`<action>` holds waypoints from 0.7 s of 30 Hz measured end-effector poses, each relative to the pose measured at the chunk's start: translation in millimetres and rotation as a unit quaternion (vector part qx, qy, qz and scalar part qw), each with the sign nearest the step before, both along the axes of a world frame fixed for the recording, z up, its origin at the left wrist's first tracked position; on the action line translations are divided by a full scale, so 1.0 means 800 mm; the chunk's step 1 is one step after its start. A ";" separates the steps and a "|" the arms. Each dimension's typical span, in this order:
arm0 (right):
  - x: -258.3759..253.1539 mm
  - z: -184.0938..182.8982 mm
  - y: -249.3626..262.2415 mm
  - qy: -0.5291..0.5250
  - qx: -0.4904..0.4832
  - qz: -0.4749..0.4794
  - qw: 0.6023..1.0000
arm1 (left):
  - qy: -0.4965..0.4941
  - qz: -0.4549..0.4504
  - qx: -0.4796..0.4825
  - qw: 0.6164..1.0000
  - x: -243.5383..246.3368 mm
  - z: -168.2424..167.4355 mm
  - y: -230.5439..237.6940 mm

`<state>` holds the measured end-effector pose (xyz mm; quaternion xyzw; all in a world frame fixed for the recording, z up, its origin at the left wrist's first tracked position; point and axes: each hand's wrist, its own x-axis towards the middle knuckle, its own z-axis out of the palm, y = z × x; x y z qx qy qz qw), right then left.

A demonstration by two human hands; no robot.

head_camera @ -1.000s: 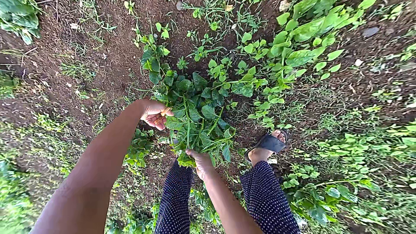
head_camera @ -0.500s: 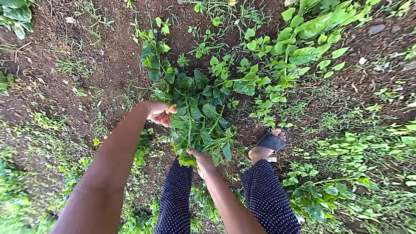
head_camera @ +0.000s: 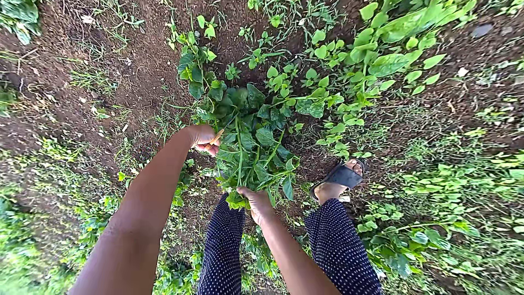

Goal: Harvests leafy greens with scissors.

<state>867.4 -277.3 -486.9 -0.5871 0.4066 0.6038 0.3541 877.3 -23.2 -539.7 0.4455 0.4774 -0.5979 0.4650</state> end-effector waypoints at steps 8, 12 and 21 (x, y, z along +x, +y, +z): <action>0.034 0.036 -0.081 0.005 0.064 -0.060 0.996 | -0.068 0.114 0.002 0.991 -0.049 0.068 0.009; 0.065 0.078 -0.152 0.029 0.089 -0.103 0.990 | -0.179 0.092 -0.026 0.979 -0.045 0.124 -0.038; 0.057 0.110 -0.211 0.041 0.071 -0.335 0.939 | -0.170 -0.176 -0.089 0.966 0.052 0.205 -0.238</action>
